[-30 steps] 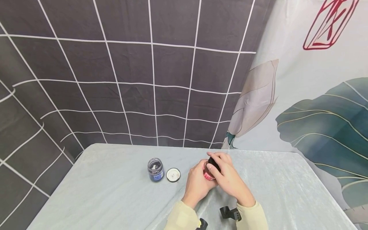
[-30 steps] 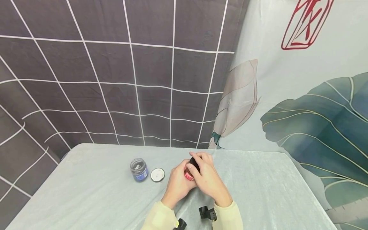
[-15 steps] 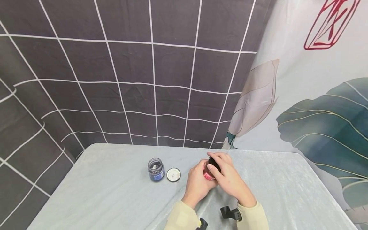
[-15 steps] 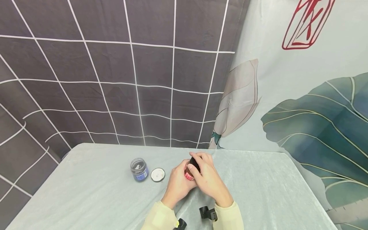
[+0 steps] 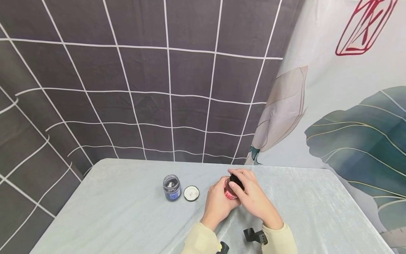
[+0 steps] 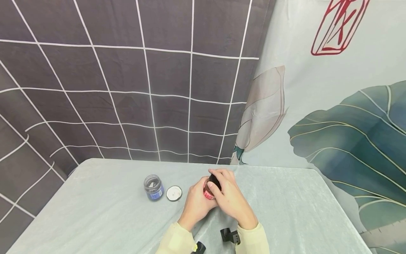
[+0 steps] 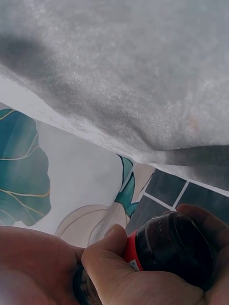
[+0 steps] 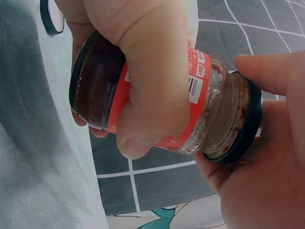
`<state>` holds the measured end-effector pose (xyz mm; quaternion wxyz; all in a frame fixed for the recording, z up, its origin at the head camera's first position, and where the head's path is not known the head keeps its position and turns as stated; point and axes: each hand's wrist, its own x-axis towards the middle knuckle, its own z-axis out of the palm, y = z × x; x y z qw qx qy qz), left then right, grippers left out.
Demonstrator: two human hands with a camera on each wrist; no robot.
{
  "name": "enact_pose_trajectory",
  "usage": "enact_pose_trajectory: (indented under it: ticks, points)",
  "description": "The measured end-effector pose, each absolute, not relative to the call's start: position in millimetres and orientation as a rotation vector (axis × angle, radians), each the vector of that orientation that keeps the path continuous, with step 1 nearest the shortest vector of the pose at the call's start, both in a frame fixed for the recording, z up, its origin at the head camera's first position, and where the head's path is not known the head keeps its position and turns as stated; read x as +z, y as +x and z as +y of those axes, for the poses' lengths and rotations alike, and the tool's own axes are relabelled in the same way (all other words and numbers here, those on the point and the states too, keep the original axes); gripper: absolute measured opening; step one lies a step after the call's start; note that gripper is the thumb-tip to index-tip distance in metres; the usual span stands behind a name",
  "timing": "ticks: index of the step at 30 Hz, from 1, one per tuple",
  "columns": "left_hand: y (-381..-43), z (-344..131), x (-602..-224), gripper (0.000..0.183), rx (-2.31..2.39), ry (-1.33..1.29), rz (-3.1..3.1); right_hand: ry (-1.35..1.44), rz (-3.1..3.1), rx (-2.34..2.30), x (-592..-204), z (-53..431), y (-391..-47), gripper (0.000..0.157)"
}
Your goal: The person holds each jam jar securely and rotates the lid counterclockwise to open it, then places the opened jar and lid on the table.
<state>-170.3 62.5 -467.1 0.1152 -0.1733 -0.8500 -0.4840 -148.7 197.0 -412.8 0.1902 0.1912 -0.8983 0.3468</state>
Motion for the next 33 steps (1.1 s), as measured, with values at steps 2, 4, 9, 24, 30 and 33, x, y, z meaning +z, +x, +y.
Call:
enact_pose_trajectory:
  ticks: [2, 4, 9, 24, 30, 33]
  points:
    - [-170.2, 62.4, -467.4, 0.055, -1.412, -0.503, -2.494, 0.542, -2.525, 0.975, -412.7, 197.1, -148.8, 0.034]
    - [-170.2, 62.3, -467.7, 0.055, -1.403, -0.503, -2.494, 0.546, -2.528, 0.971, -412.6, 197.5, -149.0, 0.034]
    - [-170.4, 62.0, -469.7, 0.053, -1.386, -0.513, -2.481, 0.558, -2.53, 0.964, -412.4, 198.7, -148.9, 0.032]
    - [-171.3, 62.2, -471.6, 0.052, -1.383, -0.515, -2.47, 0.61, -2.501, 0.971, -411.4, 200.5, -148.9, 0.033]
    - [-171.5, 62.1, -471.6, 0.051, -1.394, -0.518, -2.465, 0.628, -2.491, 0.989, -412.0, 201.6, -148.9, 0.034]
    - [-171.6, 62.0, -471.4, 0.051, -1.398, -0.52, -2.458, 0.637, -2.488, 0.996, -411.6, 202.0, -148.9, 0.034]
